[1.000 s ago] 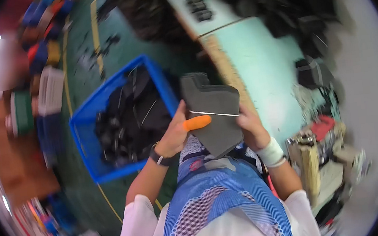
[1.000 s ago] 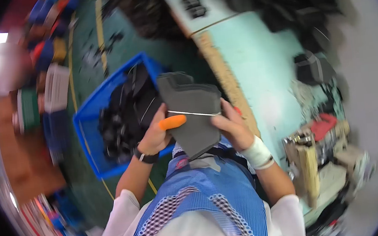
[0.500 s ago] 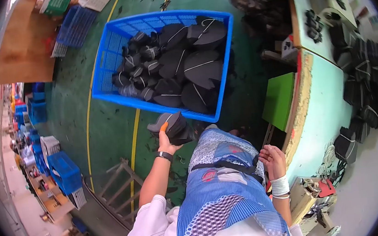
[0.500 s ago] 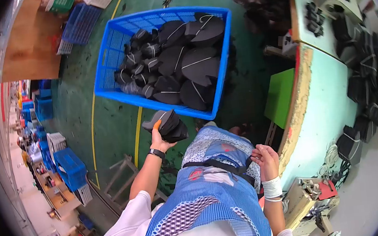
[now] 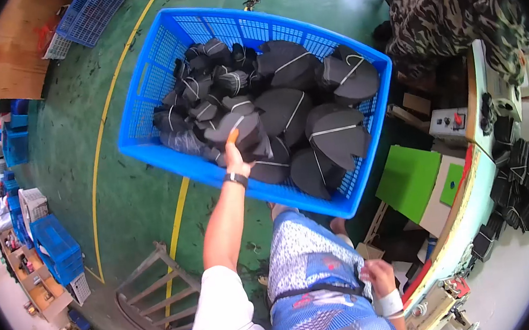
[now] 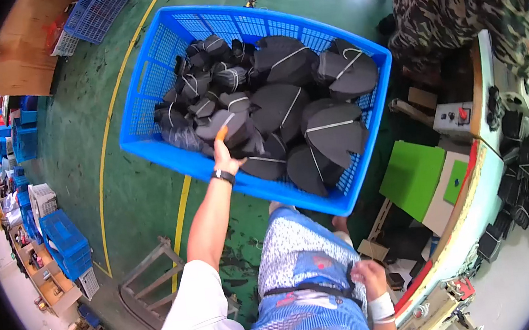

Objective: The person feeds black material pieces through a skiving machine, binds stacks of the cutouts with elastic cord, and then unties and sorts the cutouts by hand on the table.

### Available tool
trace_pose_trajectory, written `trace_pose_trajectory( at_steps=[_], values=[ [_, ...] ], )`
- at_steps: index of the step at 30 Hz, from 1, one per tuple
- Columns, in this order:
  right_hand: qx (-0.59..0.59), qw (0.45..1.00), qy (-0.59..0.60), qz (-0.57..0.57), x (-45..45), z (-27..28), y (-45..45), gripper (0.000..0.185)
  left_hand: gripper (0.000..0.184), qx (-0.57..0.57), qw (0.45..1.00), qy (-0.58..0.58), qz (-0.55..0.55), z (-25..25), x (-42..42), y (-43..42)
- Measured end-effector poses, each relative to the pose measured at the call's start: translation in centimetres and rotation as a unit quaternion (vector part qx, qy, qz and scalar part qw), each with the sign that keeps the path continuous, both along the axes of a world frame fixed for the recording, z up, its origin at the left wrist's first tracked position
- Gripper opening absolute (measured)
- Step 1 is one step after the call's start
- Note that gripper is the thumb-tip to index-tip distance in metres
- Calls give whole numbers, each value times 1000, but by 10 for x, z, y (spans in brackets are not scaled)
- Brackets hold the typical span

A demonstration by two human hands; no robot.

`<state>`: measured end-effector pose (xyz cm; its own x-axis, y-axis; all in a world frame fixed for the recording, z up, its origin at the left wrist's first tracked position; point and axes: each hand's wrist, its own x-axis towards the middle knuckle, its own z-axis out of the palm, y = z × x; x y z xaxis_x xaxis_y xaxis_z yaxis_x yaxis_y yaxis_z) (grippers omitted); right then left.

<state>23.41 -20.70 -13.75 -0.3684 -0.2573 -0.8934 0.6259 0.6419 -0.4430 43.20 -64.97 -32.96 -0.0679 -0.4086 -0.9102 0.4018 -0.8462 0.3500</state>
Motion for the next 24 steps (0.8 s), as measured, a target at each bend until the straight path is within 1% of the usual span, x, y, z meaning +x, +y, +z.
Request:
trace_pose_trajectory(
  at_steps=[1,2,3,4,5,6,7,8,9,10,11,12,13,14,15,16,17,18,19,20,21,22,23,24],
  values=[
    [20,1000,0,-9,10,2,-9,23,58,-3,999,-30,17,-8,-7,-33],
    [42,999,1,-20,19,5,-17,24,57,-55,997,46,33,-22,-12,-65],
    [50,998,9,-31,25,4,-20,26,52,-79,996,48,16,-37,-16,-99],
    [60,997,17,-44,31,5,-21,27,49,-112,990,86,10,-48,-23,-130],
    [83,995,22,-47,33,8,-23,28,49,-181,977,110,-23,-52,-33,-156],
    [95,994,28,-40,35,11,-25,28,69,-147,981,129,-8,-35,-45,-177],
    [108,992,43,-46,36,10,-28,28,70,-65,996,4,54,-22,-62,-195],
    [124,990,54,-47,36,13,-28,28,70,22,985,-128,115,-21,-71,-203],
    [134,989,53,-41,34,18,-29,28,78,-30,986,-165,20,-50,-67,-195],
    [136,987,76,-32,30,20,-33,28,85,-89,973,-198,-77,-74,-66,-190],
    [133,986,100,-27,26,20,-38,28,57,-105,953,-196,-207,-66,-66,-164],
    [133,985,101,-32,23,22,-40,28,28,-181,931,-191,-253,-82,-68,-131],
    [134,984,119,7,18,26,-43,28,22,-103,955,-51,-274,-78,-61,-104],
    [136,980,139,43,14,30,-43,28,30,-109,924,-71,-359,-85,-59,-74],
    [131,974,163,87,11,32,-39,29,35,-123,902,-56,-411,-67,-54,-44],
    [124,970,184,98,10,34,-35,29,39,-200,814,-141,-528,-89,-46,-16],
    [98,972,196,86,10,31,-25,28,43,-231,770,-143,-577,-84,-42,13],
    [100,973,186,97,9,37,-27,27,45,-268,759,-140,-576,-84,-39,40],
    [130,966,188,122,9,30,-9,27,41,-235,708,-153,-649,-67,-45,53],
    [137,959,199,146,4,37,-13,28,37,-242,717,-137,-640,-67,-51,73],
    [149,956,203,148,3,32,2,31,34,-265,721,-125,-628,-93,-47,96],
    [144,956,221,126,3,25,20,34,33,-280,695,-142,-647,-60,-66,106],
    [157,952,238,111,-3,32,25,36,34,-307,673,-147,-656,-77,-69,121],
    [144,951,265,75,-8,28,41,37,34,-323,666,-130,-660,-71,-81,134]
  ],
)
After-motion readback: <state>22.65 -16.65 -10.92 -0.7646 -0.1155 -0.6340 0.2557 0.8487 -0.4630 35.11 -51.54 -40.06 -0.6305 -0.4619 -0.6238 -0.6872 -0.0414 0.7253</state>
